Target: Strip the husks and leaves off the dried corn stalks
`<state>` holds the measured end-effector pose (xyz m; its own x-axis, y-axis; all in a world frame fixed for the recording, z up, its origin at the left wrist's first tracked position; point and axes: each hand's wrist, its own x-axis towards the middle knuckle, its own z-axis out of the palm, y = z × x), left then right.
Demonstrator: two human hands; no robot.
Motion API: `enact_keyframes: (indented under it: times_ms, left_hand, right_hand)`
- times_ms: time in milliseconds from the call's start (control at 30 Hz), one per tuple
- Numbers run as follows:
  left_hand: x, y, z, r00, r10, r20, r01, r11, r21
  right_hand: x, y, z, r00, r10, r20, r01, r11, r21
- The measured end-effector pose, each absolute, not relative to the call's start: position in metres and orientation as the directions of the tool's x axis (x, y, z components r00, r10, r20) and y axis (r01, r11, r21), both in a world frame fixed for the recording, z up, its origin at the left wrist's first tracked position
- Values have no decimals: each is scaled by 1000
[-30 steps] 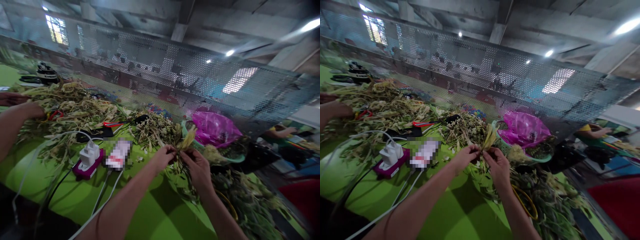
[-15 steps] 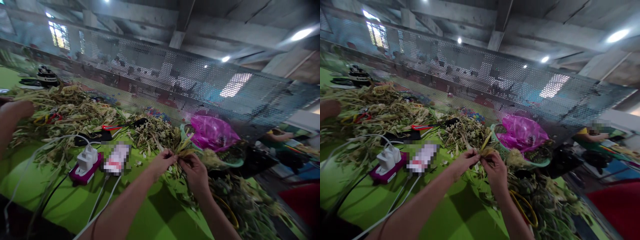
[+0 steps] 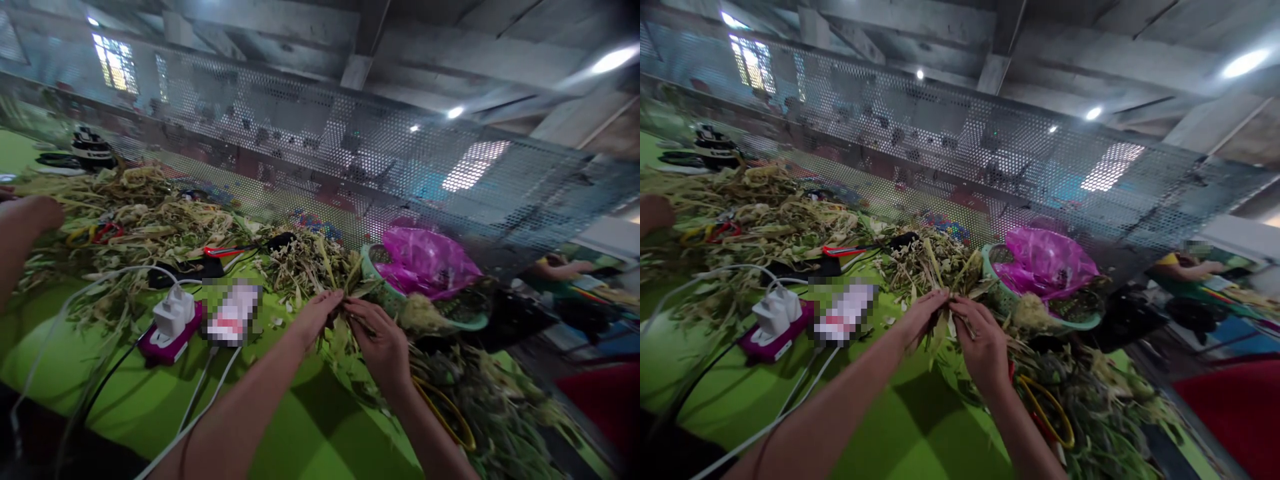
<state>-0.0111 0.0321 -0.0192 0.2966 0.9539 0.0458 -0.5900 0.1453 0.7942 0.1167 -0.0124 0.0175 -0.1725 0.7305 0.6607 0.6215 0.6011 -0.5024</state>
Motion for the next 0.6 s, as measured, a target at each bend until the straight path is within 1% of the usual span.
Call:
enact_keyframes:
  times_ms: [100, 167, 233, 333, 500, 600]
  left_hand:
    - [-14, 28, -13, 306, 951, 40, -546, 141, 826]
    - [-15, 25, -7, 299, 954, 25, -505, 135, 853]
    - [-14, 22, -3, 306, 952, 31, -491, 130, 861]
    - [-14, 21, -1, 344, 937, 66, -490, 119, 863]
    - [-14, 24, -7, 394, 909, 138, -373, 20, 928]
    - [-15, 25, -6, 374, 917, 137, -395, 24, 918]
  right_hand:
    - [117, -12, 15, -103, 792, 602, 516, 560, -648]
    - [119, -11, 15, -30, 851, 525, 423, 486, -764]
    - [121, -9, 15, 29, 894, 446, 344, 411, -845]
    - [125, -6, 16, 51, 920, 389, 295, 358, -886]
    - [128, -4, 18, 16, 945, 326, 274, 310, -910]
    - [128, -4, 18, 23, 949, 313, 278, 295, -914]
